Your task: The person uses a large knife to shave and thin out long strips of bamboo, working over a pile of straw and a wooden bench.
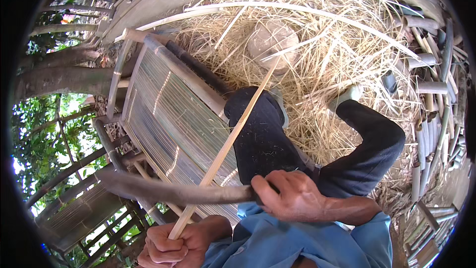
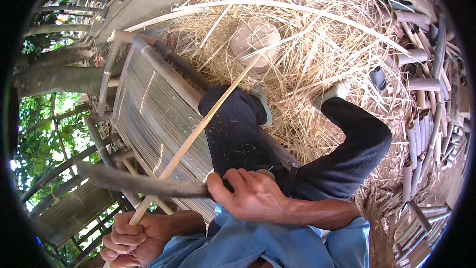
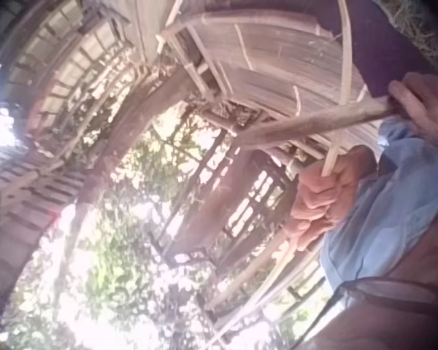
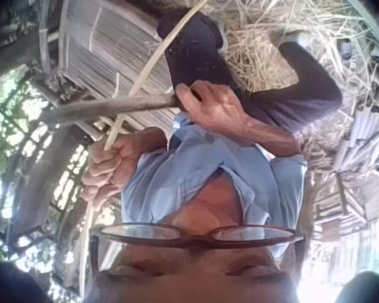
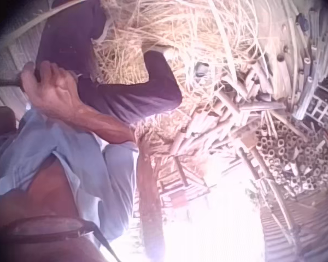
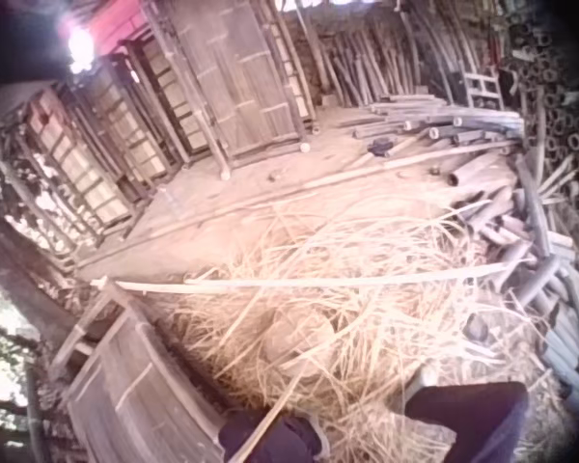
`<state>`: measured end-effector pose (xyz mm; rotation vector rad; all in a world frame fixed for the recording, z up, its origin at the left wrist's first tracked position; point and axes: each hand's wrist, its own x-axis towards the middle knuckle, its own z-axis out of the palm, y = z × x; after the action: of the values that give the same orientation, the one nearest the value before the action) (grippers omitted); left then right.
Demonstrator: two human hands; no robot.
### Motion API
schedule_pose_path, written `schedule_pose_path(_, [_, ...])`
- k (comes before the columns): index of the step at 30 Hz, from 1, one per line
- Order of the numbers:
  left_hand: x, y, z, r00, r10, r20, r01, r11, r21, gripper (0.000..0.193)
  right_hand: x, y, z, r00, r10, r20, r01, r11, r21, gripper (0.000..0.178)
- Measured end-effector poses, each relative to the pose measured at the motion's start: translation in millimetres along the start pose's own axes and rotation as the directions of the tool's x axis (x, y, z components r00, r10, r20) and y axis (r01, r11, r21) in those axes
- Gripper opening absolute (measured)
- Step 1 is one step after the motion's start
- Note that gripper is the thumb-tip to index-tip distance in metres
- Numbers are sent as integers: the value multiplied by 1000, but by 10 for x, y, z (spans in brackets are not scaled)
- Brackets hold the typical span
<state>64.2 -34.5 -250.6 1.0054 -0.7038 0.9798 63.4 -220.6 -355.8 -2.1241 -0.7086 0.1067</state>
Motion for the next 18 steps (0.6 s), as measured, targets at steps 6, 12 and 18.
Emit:
schedule_pose_path(6, [-18, -2, 190, 967, 64, -248, -18, 983, 181, 40, 129, 386, 210, 979, 130, -156, -137, 990, -38, 30])
schedule_pose_path(12, [-9, -127, 130, 998, 50, -42, -54, 994, -100, 41, 132, 513, 296, 982, 64, -177, -91, 985, -147, 14])
schedule_pose_path(18, [-10, -99, 65, 997, 27, -70, -33, 996, -78, 37, 164, 860, 270, 971, 222, -91, -233, 963, -133, 23])
